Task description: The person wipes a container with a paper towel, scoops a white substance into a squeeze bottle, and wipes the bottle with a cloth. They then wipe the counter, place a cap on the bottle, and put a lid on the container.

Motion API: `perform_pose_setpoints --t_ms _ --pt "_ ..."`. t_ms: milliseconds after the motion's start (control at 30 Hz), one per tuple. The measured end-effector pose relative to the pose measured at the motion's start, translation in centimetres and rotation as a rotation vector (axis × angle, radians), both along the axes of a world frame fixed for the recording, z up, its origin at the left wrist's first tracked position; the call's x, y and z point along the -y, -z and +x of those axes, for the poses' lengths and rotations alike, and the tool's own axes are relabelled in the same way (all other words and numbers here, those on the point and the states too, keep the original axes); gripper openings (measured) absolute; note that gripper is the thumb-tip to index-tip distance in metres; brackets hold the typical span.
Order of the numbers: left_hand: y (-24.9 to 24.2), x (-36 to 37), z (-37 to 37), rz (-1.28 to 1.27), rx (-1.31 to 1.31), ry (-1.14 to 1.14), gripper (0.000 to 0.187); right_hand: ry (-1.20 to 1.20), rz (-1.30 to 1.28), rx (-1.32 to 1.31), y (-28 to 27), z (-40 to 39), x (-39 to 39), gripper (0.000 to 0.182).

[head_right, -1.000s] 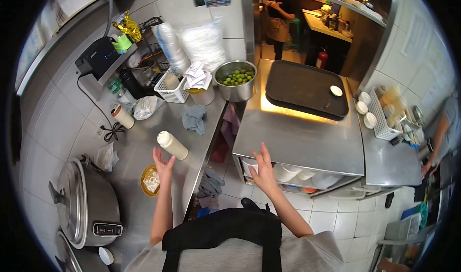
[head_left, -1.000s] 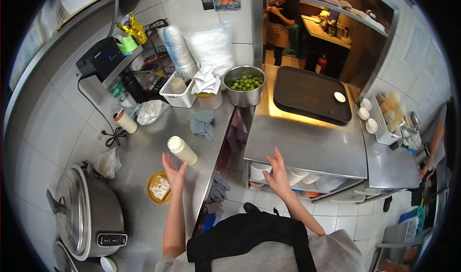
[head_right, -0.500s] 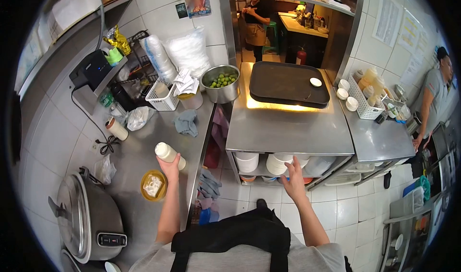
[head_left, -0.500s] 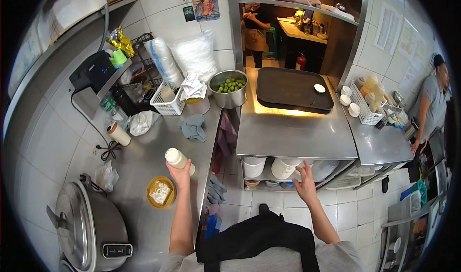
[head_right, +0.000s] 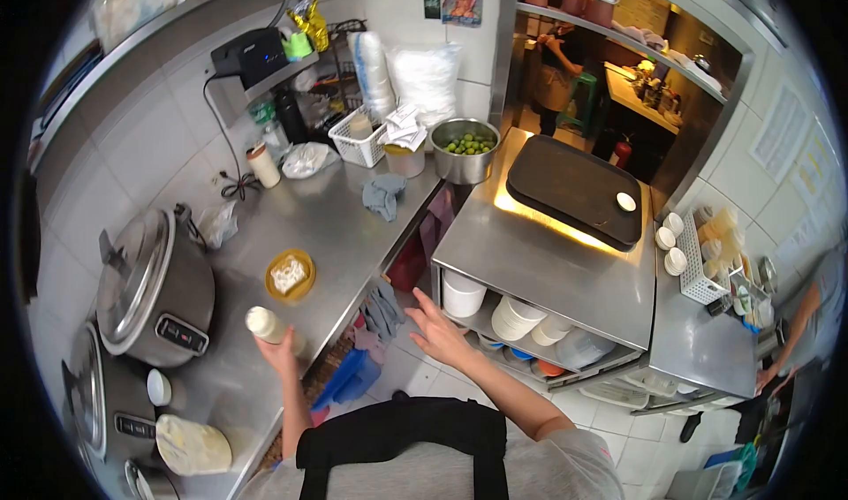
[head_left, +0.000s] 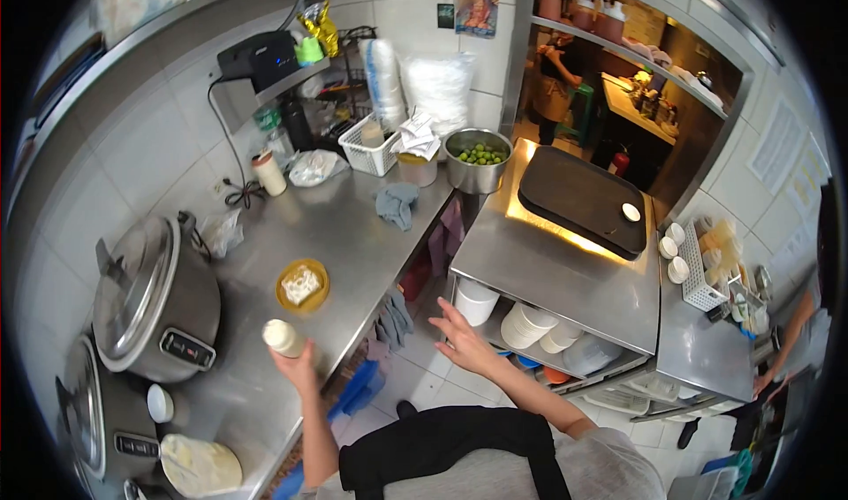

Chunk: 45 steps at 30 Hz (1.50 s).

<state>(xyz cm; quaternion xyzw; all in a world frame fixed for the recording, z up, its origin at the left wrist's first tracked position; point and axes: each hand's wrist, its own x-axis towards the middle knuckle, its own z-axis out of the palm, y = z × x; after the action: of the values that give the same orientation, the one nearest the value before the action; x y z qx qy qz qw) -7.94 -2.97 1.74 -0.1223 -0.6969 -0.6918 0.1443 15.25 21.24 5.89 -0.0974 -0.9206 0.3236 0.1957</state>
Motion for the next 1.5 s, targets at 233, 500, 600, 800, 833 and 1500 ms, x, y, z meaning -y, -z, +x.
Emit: perform_pose_setpoints --t_ms 233,500,600,800,833,1500 --pt "2.3 6.3 -2.8 -0.099 -0.042 -0.112 0.082 -0.22 0.105 0.183 3.8 4.5 1.4 0.047" --pt "5.7 12.9 12.8 -0.054 0.105 -0.23 0.07 -0.503 0.005 0.365 11.0 6.2 4.0 0.047" --pt "4.7 17.0 19.0 -0.111 0.272 -0.34 0.06 -0.577 -0.071 0.479 10.8 5.1 6.6 0.047" --pt "4.3 22.7 22.7 -0.082 0.307 -0.466 0.055 -0.785 -0.034 0.243 10.9 -2.0 8.9 0.047" --pt "4.1 23.0 22.7 -0.065 0.296 -0.462 0.054 -0.774 -0.117 0.22 10.1 -4.0 9.5 0.047" --pt "1.1 35.5 8.1 0.401 0.132 -0.55 0.079 -0.485 -0.455 -0.082 7.4 -24.3 22.1 0.085"
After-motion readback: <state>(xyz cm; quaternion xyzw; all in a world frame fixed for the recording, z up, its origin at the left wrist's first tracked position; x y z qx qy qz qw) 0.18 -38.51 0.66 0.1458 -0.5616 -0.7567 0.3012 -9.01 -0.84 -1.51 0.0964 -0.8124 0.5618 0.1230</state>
